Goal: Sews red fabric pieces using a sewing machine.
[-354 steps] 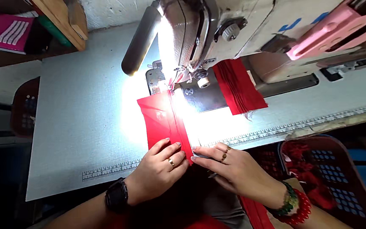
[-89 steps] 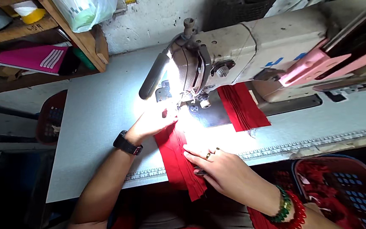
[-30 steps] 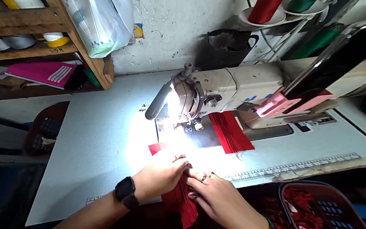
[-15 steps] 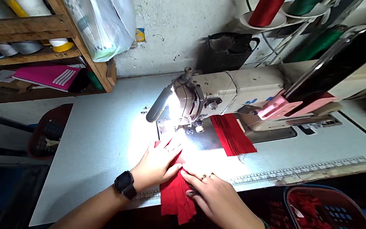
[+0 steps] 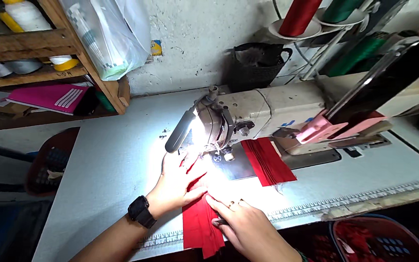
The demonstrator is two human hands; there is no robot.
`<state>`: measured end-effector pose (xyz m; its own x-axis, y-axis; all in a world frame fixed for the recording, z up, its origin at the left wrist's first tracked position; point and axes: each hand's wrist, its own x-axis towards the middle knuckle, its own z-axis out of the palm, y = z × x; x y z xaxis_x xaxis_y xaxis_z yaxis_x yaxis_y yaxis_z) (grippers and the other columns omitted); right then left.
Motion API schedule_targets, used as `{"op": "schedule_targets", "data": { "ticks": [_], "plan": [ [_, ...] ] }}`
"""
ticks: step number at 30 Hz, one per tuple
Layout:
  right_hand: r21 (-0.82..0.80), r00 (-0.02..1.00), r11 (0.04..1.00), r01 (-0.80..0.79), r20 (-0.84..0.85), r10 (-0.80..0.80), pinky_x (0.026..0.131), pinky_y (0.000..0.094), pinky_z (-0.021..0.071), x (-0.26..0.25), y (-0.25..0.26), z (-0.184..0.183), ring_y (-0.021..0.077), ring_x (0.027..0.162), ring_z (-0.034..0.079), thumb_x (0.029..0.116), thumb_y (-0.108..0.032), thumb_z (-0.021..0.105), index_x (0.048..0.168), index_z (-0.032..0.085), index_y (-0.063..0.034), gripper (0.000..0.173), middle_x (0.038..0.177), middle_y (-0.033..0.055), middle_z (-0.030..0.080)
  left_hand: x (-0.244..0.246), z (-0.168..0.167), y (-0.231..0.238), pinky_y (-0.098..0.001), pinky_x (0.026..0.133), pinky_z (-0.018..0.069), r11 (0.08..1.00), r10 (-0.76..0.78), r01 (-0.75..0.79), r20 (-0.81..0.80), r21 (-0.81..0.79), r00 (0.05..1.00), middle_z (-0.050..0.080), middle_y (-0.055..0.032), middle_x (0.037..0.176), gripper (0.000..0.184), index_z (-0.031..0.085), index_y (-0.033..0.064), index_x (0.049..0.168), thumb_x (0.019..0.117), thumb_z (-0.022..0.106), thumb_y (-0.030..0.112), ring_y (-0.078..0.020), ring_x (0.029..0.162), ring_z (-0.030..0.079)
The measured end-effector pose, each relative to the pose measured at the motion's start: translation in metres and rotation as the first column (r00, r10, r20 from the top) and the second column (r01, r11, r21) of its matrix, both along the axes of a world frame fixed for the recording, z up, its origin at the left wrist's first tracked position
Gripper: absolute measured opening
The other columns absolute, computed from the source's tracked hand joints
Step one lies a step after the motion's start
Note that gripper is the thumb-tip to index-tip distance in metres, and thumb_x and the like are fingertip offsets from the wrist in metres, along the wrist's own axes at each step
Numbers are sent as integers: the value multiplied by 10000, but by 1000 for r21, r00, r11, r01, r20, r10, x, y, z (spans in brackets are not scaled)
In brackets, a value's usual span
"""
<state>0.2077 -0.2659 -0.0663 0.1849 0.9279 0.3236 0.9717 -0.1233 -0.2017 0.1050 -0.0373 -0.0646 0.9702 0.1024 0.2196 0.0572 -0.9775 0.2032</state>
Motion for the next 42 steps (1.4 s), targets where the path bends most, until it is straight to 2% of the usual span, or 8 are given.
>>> {"op": "schedule_targets", "data": {
  "ticks": [9,12,16,18,22,24,33,42],
  "plan": [
    [-38,1000,999,-13,26,14,612,362,560,3,1,5,177,732,698,963,-368,554,1331,705,-221,424,1141,-37,763,2,-3,2,-740,1166,88,1000,13,-13,5,22,1000,388,-11,1633,584,507,403,1494,1002,343,672,-311,1537,271],
    [-20,1000,1000,-16,23,16,595,360,546,4,2,3,183,706,684,979,-363,523,1326,708,-216,420,1027,-20,768,2,-2,3,-751,1162,82,1000,16,-16,-7,16,1000,387,-17,1634,593,501,400,1501,1005,328,676,-322,1541,262],
    [-19,999,999,-36,-32,36,636,386,581,10,2,3,198,775,710,1010,-346,515,1335,700,-211,397,1016,1,759,2,-3,2,-764,1156,76,1000,7,-7,24,-11,1000,399,-44,1626,543,561,356,1469,1031,358,605,-343,1547,237],
    [-15,989,997,-80,-124,77,688,419,588,13,-4,2,217,839,724,1003,-289,531,1312,710,-202,368,1085,22,759,-7,-2,-12,-741,1167,142,999,-43,44,54,-18,998,497,-84,1549,445,646,277,1395,1054,424,458,-320,1509,337],
    [-8,965,992,-122,-236,117,771,415,571,19,-24,-4,201,1001,708,935,-195,535,1159,747,-244,313,1224,5,726,-33,3,-51,-544,1199,350,978,-181,192,127,-86,975,707,-85,1237,302,756,154,1193,1067,515,285,-230,1269,615],
    [-4,957,991,-131,-263,125,745,410,561,17,-35,-8,191,987,699,917,-177,536,1154,750,-270,333,1240,-16,720,-46,-1,-68,-521,1168,407,972,-184,203,157,-114,970,723,-91,1201,280,759,136,1171,1062,532,257,-250,1253,632],
    [38,958,987,-158,-237,162,744,392,538,12,-51,-12,212,1037,671,910,-169,558,1153,748,-294,333,1305,-31,697,-67,-8,-88,-550,1156,406,971,-174,202,203,-125,964,719,-83,1214,239,768,174,1147,1038,567,240,-278,1275,614],
    [22,972,978,-207,-109,208,655,361,496,9,-55,-10,223,921,652,963,-212,516,1252,718,-292,361,1297,-9,702,-67,-7,-83,-487,1148,431,953,-285,299,196,-42,938,725,-54,1228,243,763,151,1120,1053,557,262,-250,1269,624]
  ]
}}
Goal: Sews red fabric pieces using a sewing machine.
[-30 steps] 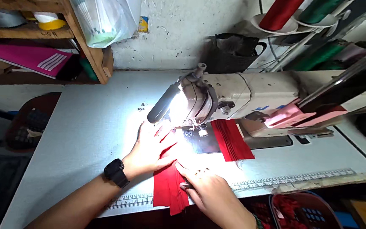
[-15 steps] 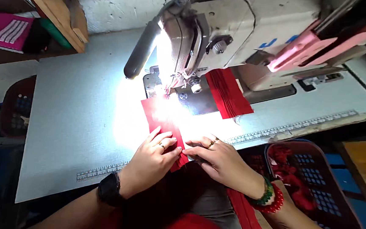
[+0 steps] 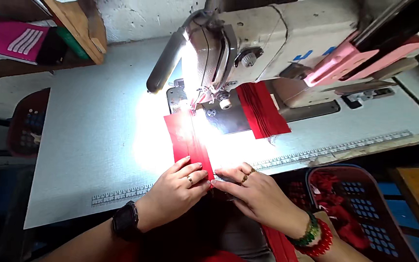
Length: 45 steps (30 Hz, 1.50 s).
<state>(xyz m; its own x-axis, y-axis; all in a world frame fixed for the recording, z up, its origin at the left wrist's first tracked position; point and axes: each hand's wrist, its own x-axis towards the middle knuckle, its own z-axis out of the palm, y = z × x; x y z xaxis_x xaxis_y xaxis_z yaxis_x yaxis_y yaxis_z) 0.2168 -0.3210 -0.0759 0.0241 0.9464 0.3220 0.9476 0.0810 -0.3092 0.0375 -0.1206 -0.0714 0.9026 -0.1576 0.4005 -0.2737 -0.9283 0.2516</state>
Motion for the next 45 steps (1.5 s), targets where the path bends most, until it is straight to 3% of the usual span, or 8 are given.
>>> {"op": "schedule_targets", "data": {
  "ticks": [6,11,25,31,34,38,41,45],
  "plan": [
    [-6,997,999,49,65,-49,740,404,549,12,27,6,261,1014,681,967,-183,507,1267,723,-282,383,1221,21,728,20,7,27,-480,1134,455,999,29,-30,-29,-35,999,732,-68,1215,263,766,135,1131,1060,543,255,-235,1243,646],
    [5,989,995,97,108,-97,616,421,522,27,54,10,264,817,688,955,-186,514,1226,742,-280,367,1063,57,740,38,7,57,-454,1161,427,998,9,-12,-53,-62,999,724,-39,1231,283,766,151,1159,1067,519,255,-179,1257,627],
    [-115,968,972,203,174,-181,832,482,573,54,111,19,328,1059,681,962,-162,603,1085,745,-116,193,1154,127,699,91,10,129,-415,1142,412,998,25,-27,-32,-50,999,705,-46,1225,282,786,139,1120,1007,558,259,-213,1263,592],
    [-66,947,946,319,66,-315,779,463,586,31,75,6,292,999,695,921,-186,597,1170,752,-154,295,1126,107,698,110,13,149,-375,976,515,984,131,-129,12,-120,991,719,-58,1120,225,799,130,1026,955,596,193,-192,1098,653],
    [28,919,921,389,51,-390,755,469,592,23,64,-6,298,954,712,891,-228,611,1103,766,-130,280,1054,106,722,130,17,158,-448,954,543,887,365,-354,-18,-295,931,744,-107,1054,200,770,55,1012,949,610,158,-223,1046,698],
    [141,901,902,408,98,-422,723,439,597,18,65,-14,279,916,724,897,-266,574,1020,774,-120,276,991,90,732,171,15,162,-553,1021,481,627,741,-763,-182,-156,646,659,-176,1236,531,666,92,1257,906,662,490,-329,1212,606],
    [158,895,893,421,86,-437,723,445,603,17,66,-12,280,913,728,881,-273,604,1026,780,-119,276,994,90,739,168,23,122,-633,1068,380,587,773,-796,-188,-147,605,535,-263,1410,559,576,18,1365,872,759,209,-436,1336,482],
    [199,898,885,422,45,-439,715,418,605,19,65,-15,233,882,730,894,-360,602,1015,783,-127,319,972,57,741,165,24,139,-554,969,520,372,832,-696,-112,-614,544,664,-232,1185,354,599,-12,1286,1044,524,235,-351,1116,649]
  ]
}}
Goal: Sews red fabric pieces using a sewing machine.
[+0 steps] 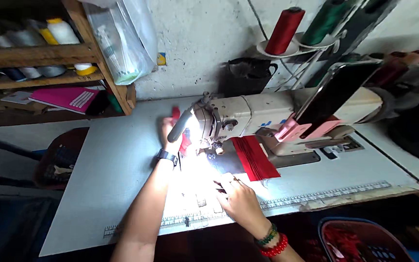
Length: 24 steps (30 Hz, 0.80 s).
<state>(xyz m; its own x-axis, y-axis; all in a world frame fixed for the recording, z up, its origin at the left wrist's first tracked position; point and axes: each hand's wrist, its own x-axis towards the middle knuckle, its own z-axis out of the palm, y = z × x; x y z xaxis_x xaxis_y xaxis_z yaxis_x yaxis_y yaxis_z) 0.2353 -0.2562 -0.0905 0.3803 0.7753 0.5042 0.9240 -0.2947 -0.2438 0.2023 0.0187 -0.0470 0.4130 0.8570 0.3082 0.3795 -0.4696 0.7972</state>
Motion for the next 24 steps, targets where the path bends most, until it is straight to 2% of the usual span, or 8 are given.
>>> {"op": "schedule_targets", "data": {
  "ticks": [2,4,8,12,15,18,21,24],
  "plan": [
    [16,999,1000,8,-50,-7,676,414,596,-2,0,3,208,837,722,919,-524,571,1015,765,-123,456,923,41,730,-23,1,19,-545,932,530,989,125,-107,185,-102,975,627,-243,1230,446,489,13,1388,1082,462,336,-352,1109,637],
    [12,992,1000,-2,-127,4,663,440,594,-9,1,10,226,814,723,926,-568,563,1018,754,-95,518,895,63,725,-44,5,32,-524,1003,484,971,234,-202,347,-125,908,582,-249,1282,425,491,-21,1364,1084,468,298,-343,1178,583],
    [15,990,995,-98,-98,99,636,427,599,-38,25,21,228,763,720,985,-304,596,997,759,-98,263,816,56,711,-56,10,22,-357,936,491,951,309,-264,573,-163,759,585,-145,1091,254,529,-35,1226,1064,496,159,-182,1020,583],
    [-59,987,993,-102,-129,94,799,509,606,-55,71,30,331,944,736,1007,-220,586,1083,766,-48,261,1004,156,747,-63,17,-1,-304,892,504,962,251,-257,648,-88,719,568,-114,1025,203,519,-40,1184,1060,474,115,-136,958,586],
    [-159,952,984,-76,-306,24,1036,551,477,-56,107,47,369,1259,602,1070,-268,460,1356,651,-57,404,1343,197,644,-70,18,-11,-292,892,507,962,245,-263,652,-71,718,574,-118,1015,216,518,-61,1187,1057,478,107,-132,948,591],
    [-193,932,979,-62,-362,-13,1040,549,467,-52,134,65,379,1253,592,1089,-294,415,1394,604,-47,436,1303,218,642,-74,21,-14,-294,922,493,965,243,-246,640,-86,729,578,-143,1053,232,515,-81,1205,1055,471,90,-143,988,587],
    [-195,927,979,-63,-376,-15,982,550,508,-43,154,59,393,1166,628,1064,-214,462,1281,632,-9,343,1202,223,659,-70,20,-15,-281,927,495,972,210,-228,656,-58,725,577,-153,1064,243,507,-101,1207,1043,484,76,-138,997,587],
    [-100,866,988,-120,-497,55,1016,531,506,-37,137,56,355,1178,635,1027,-194,536,1263,657,-22,316,1206,194,679,-71,27,-19,-281,967,487,977,204,-185,675,-101,709,570,-188,1167,349,438,-131,1320,1058,472,97,-138,1060,581]
  ]
}}
